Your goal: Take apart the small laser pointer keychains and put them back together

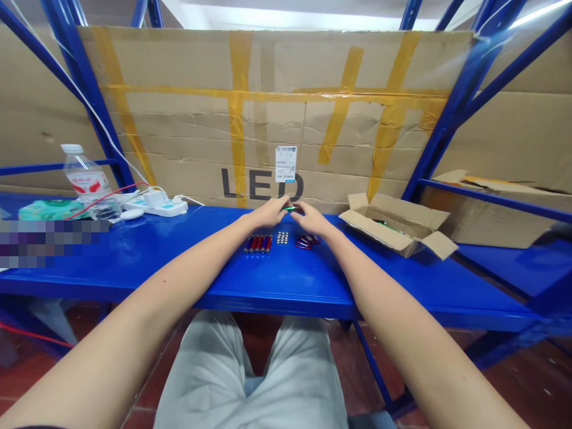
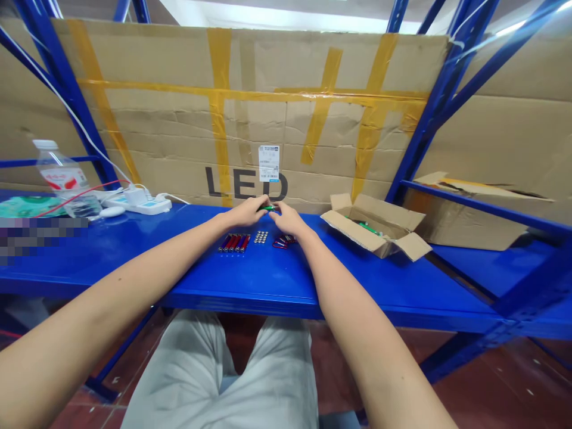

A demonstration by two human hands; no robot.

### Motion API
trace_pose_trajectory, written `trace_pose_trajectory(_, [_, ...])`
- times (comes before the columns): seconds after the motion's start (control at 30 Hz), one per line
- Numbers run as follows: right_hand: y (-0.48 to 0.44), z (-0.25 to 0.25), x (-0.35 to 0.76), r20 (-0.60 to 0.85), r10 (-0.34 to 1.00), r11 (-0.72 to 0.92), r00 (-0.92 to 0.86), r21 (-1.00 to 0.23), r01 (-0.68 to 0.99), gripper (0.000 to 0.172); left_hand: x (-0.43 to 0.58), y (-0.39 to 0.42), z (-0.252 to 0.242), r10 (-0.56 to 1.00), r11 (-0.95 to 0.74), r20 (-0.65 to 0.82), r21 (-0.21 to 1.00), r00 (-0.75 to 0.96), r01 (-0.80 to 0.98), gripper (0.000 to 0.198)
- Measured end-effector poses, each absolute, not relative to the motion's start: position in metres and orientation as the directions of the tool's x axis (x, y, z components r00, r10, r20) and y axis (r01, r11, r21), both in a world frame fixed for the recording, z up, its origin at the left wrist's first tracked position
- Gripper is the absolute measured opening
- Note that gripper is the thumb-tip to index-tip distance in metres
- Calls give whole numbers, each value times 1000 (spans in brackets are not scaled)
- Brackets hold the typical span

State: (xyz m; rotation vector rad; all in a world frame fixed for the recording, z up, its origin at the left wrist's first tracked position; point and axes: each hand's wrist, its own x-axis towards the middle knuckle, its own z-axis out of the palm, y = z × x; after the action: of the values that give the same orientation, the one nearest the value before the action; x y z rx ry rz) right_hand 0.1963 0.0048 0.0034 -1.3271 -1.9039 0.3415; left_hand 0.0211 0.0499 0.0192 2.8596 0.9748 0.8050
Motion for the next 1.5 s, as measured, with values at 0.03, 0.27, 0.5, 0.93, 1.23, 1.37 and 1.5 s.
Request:
trace_pose_trajectory(0.03, [8, 3, 196, 438, 882, 443, -175, -641, 627, 31, 23, 46, 21, 534, -834, 482, 167, 694, 526, 21])
trace_pose_trajectory(0.27, [8, 6, 200, 286, 933, 338, -219, -905, 258, 6, 21, 29, 26, 465, -875, 469, 113, 751, 471, 20])
trace_pose_trajectory(0.5, [-5, 10, 198, 116, 973, 195, -202, -880, 434, 13, 11, 29, 25, 562, -818, 382, 123, 734, 562, 27])
trace_pose_trajectory(0.93, [10, -5, 183, 436, 880, 367, -188, -375, 851, 12, 10, 43, 9, 621, -781, 265, 295, 738, 551, 24])
trace_pose_trajectory(1.23, [11, -7, 185, 499, 828, 453, -256, -325, 830, 11, 7, 48, 11, 730, -601, 89, 556, 678, 574, 25])
trace_pose_trajectory(1.37, [14, -7, 192, 441, 883, 325, -161, -326, 888, 15, 5, 50, 13, 700, -713, 206, 262, 684, 651, 23])
trace_pose_trajectory(1.5, [18, -9, 199, 377, 920, 236, -108, -313, 920, 20, 10, 52, 11, 671, -733, 193, 27, 716, 680, 25])
